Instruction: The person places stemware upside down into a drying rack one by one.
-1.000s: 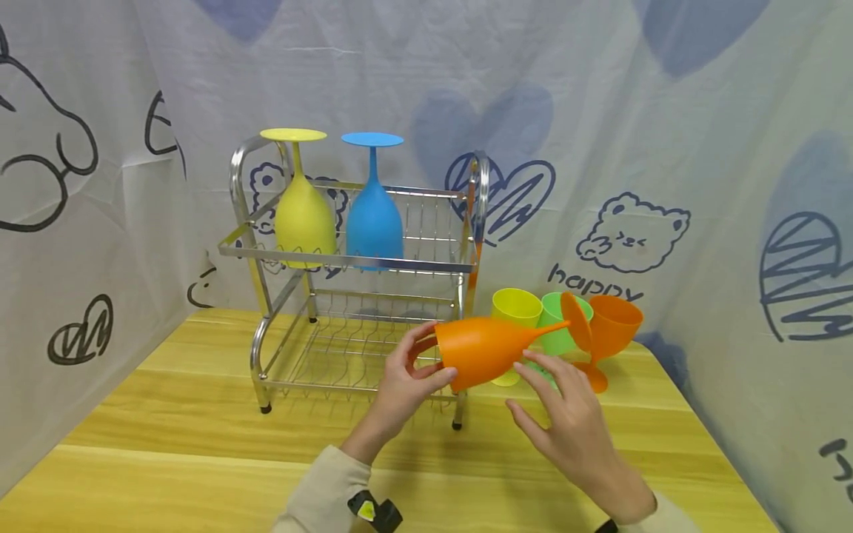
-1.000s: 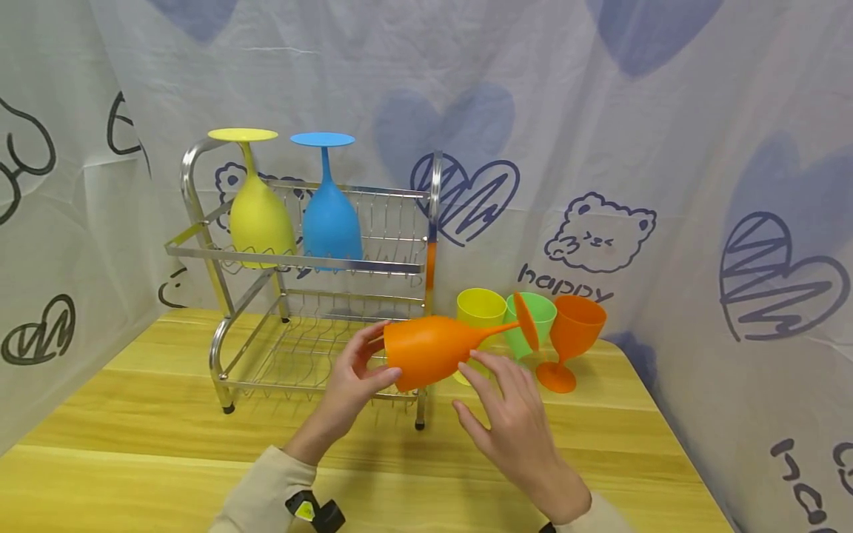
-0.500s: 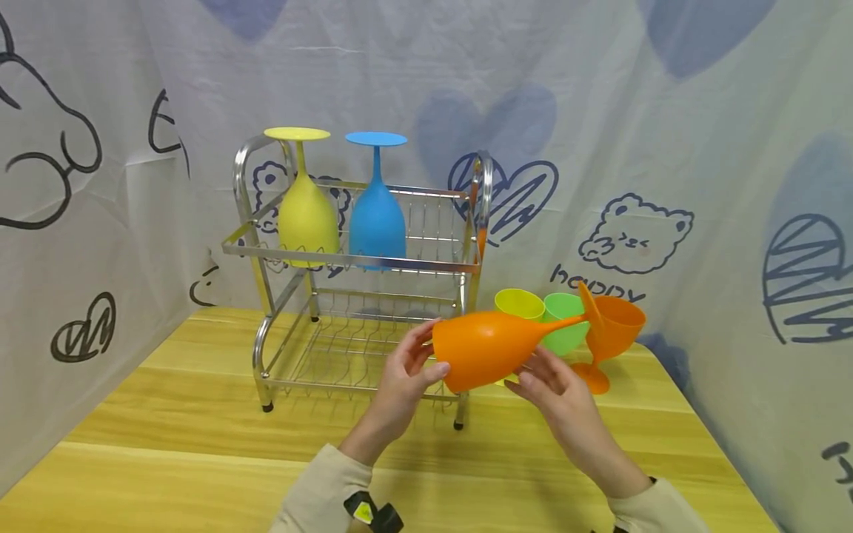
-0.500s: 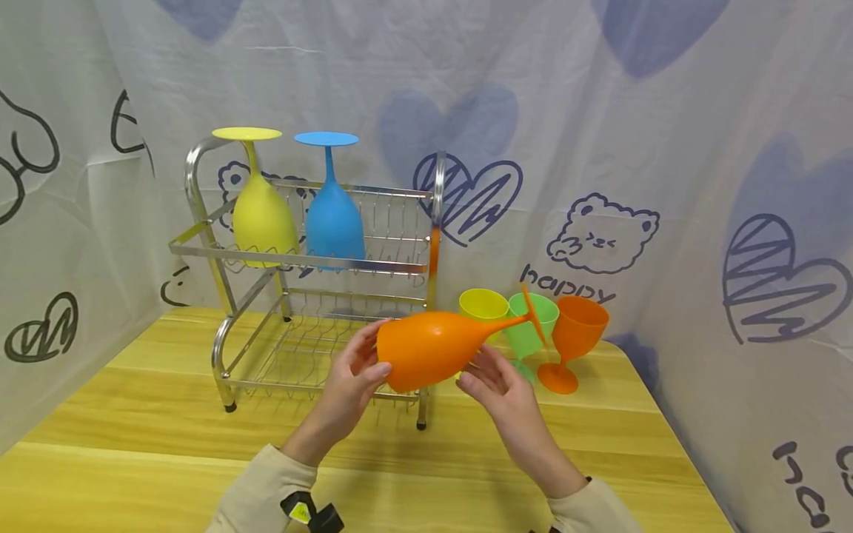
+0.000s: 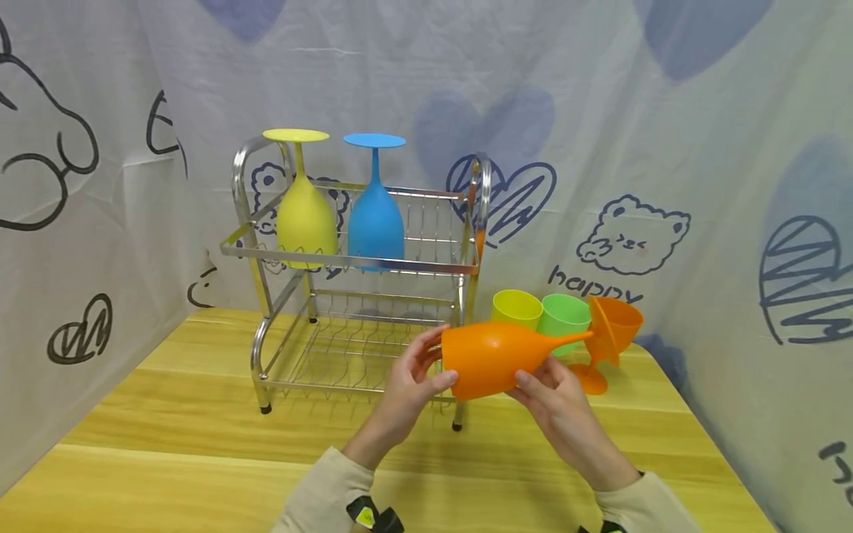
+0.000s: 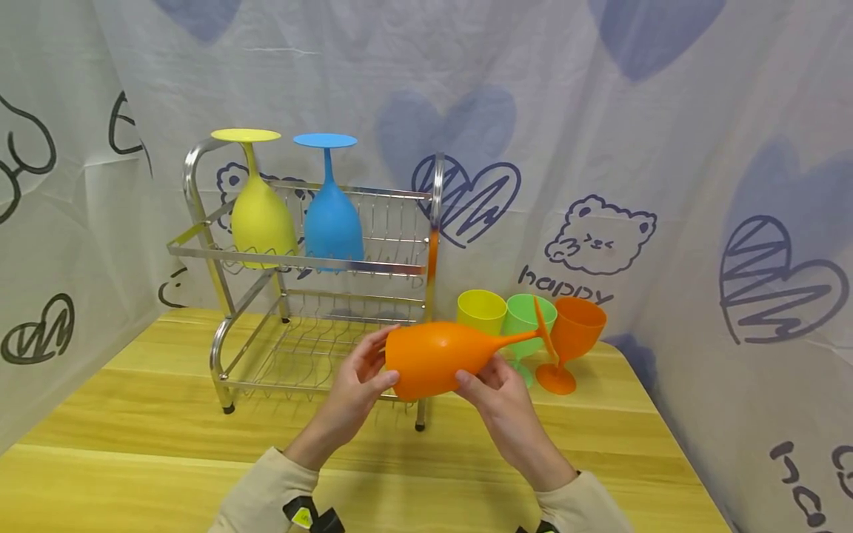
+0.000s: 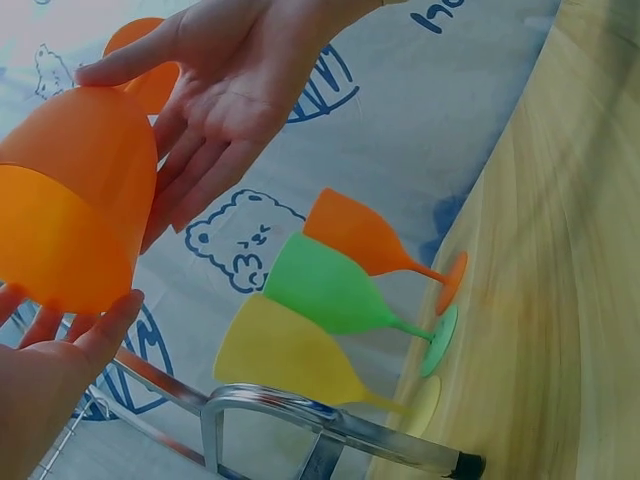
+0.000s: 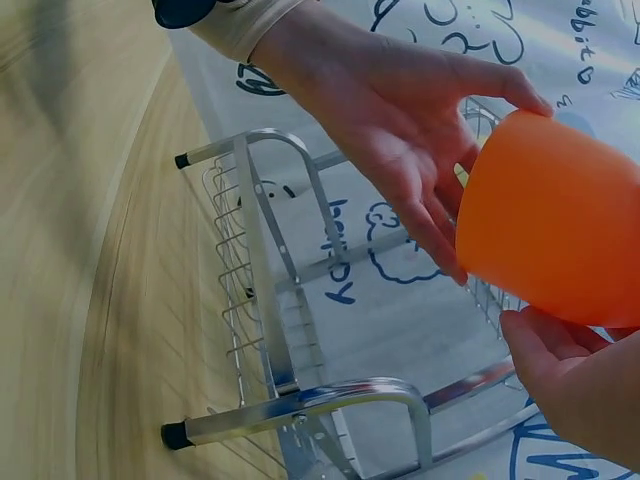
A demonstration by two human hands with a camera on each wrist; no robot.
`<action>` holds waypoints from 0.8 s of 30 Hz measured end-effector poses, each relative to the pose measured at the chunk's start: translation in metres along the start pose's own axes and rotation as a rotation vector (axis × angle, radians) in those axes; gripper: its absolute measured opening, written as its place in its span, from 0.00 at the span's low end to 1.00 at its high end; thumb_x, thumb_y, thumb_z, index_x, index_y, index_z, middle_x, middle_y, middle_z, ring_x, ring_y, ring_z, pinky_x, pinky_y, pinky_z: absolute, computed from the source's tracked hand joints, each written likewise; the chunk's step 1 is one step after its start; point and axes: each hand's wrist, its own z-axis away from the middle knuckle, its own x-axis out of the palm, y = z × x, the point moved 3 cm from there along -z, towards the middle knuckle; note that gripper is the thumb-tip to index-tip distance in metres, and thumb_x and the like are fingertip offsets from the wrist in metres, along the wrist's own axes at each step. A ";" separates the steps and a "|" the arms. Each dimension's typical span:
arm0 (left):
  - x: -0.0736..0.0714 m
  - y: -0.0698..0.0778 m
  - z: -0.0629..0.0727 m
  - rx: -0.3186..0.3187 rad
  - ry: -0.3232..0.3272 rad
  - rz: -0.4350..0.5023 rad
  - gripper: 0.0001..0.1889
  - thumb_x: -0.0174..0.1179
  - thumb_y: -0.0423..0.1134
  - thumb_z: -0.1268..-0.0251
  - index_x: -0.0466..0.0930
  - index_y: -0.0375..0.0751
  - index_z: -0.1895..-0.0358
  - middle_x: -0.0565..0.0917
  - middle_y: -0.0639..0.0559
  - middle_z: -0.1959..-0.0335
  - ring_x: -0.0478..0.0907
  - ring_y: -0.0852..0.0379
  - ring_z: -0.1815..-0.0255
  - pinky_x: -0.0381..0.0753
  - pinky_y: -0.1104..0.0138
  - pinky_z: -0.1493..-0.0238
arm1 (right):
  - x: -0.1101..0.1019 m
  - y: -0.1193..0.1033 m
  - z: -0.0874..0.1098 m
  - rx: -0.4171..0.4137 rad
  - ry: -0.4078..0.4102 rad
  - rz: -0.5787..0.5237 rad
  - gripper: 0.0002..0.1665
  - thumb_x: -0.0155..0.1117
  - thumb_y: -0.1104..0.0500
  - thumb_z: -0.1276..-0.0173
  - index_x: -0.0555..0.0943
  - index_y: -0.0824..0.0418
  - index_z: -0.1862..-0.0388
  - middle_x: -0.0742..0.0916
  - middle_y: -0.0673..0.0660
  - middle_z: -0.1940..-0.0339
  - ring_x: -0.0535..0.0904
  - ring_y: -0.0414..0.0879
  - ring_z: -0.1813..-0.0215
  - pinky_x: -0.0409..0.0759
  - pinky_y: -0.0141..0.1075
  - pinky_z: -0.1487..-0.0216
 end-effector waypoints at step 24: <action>-0.079 0.125 0.014 0.399 0.287 -0.760 0.41 0.61 0.30 0.42 0.52 0.35 0.26 0.59 0.41 0.27 0.54 0.46 0.28 0.54 0.48 0.28 | -0.023 -0.026 0.005 -0.142 0.071 0.111 0.21 0.54 0.67 0.27 0.66 0.58 0.38 0.79 0.52 0.45 0.76 0.44 0.46 0.76 0.33 0.43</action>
